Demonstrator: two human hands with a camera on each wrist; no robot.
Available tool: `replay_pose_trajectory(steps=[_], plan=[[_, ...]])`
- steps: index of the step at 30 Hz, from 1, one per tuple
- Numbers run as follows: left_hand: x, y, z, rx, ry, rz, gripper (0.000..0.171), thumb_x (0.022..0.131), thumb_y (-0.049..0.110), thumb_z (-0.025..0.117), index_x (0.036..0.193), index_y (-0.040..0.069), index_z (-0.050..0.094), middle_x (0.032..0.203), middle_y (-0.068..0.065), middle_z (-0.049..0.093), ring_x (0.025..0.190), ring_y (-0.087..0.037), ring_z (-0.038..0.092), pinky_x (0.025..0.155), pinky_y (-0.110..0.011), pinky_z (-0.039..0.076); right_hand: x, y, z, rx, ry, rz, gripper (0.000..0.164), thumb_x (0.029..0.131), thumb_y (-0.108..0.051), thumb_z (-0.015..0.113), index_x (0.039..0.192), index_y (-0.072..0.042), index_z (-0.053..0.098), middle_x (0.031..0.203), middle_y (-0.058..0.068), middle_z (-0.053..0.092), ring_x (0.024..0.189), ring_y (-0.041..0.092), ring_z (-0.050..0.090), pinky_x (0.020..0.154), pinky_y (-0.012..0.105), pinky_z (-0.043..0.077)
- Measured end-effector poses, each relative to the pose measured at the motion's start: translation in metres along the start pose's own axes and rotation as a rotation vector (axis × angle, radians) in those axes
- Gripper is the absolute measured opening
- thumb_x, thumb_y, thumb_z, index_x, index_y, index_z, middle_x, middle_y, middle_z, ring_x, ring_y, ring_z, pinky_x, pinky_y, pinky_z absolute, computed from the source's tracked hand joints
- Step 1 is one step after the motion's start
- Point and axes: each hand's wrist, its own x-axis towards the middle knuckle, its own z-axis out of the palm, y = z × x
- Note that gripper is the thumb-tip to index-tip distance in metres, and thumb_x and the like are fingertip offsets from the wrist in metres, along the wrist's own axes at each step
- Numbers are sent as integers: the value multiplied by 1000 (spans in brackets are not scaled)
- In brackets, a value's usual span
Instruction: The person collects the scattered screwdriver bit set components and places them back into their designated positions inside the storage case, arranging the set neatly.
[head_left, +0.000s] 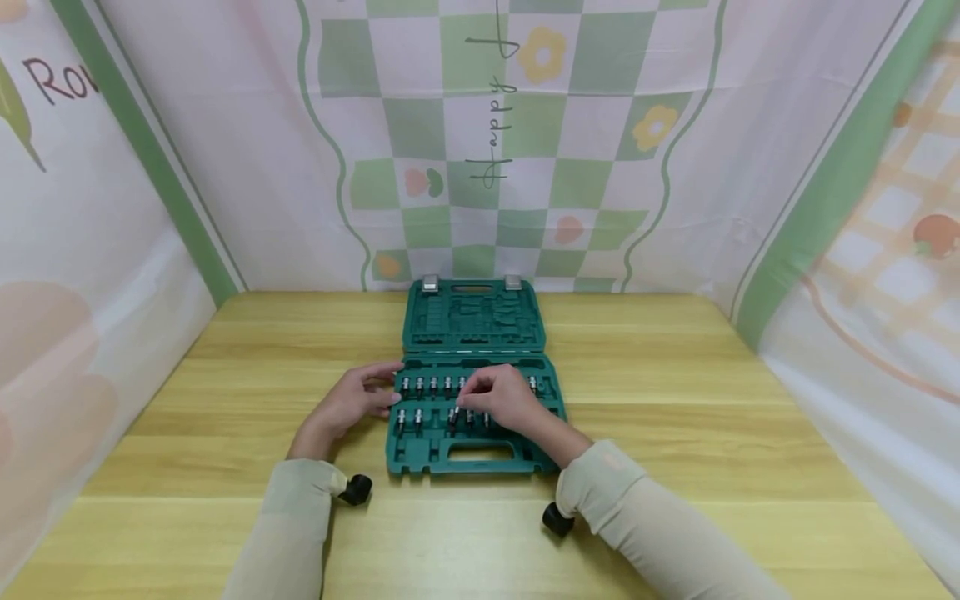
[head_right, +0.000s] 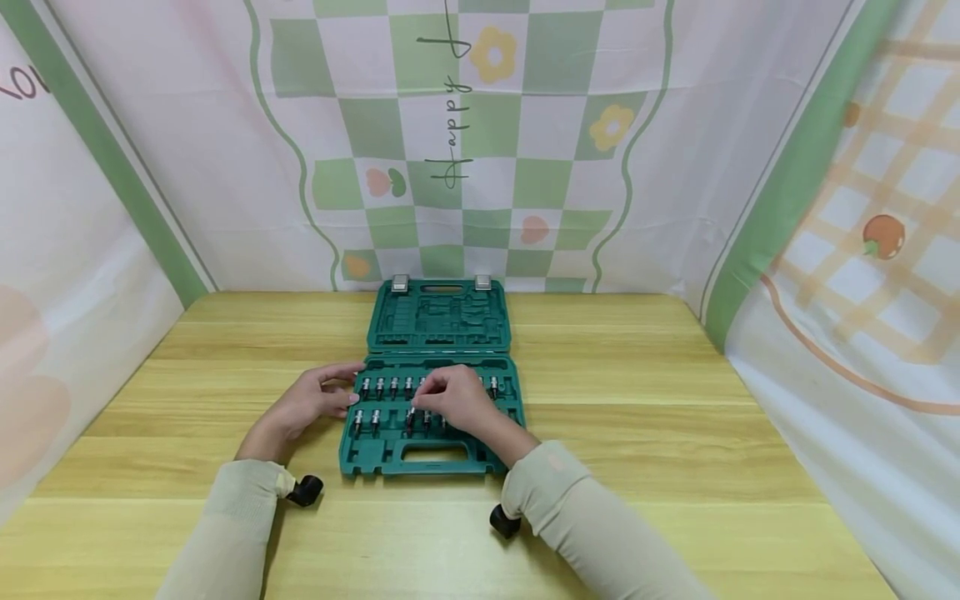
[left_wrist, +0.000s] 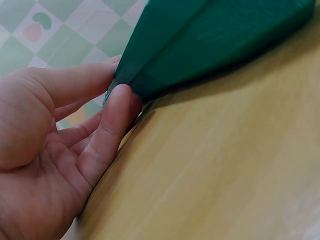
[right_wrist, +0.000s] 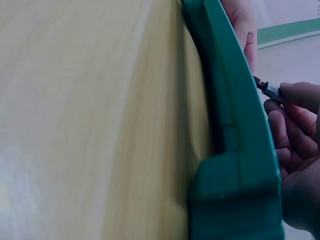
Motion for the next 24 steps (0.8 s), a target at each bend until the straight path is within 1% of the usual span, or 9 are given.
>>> replay_pose_trajectory(steps=[8, 15, 24], plan=[[0, 0, -1, 2, 1, 6, 53, 94, 2, 62, 144, 7, 47, 136, -23, 46, 102, -29, 59, 78, -38, 57, 4, -4, 9, 22, -24, 17, 6, 88, -10, 72, 83, -8, 74, 82, 1, 67, 68, 17, 58, 60, 32, 51], [0, 0, -1, -4, -1, 1, 53, 94, 2, 62, 144, 8, 47, 136, -23, 46, 102, -29, 59, 78, -38, 57, 8, -8, 16, -27, -20, 10, 8, 88, -10, 72, 80, -12, 74, 80, -3, 67, 67, 16, 57, 59, 31, 50], [0, 0, 0, -2, -2, 2, 53, 94, 3, 63, 144, 8, 48, 135, -23, 46, 101, -29, 59, 78, -38, 57, 13, -9, 24, -114, -32, -25, 10, 90, -12, 71, 80, -14, 73, 78, -6, 66, 69, 12, 58, 61, 29, 51]])
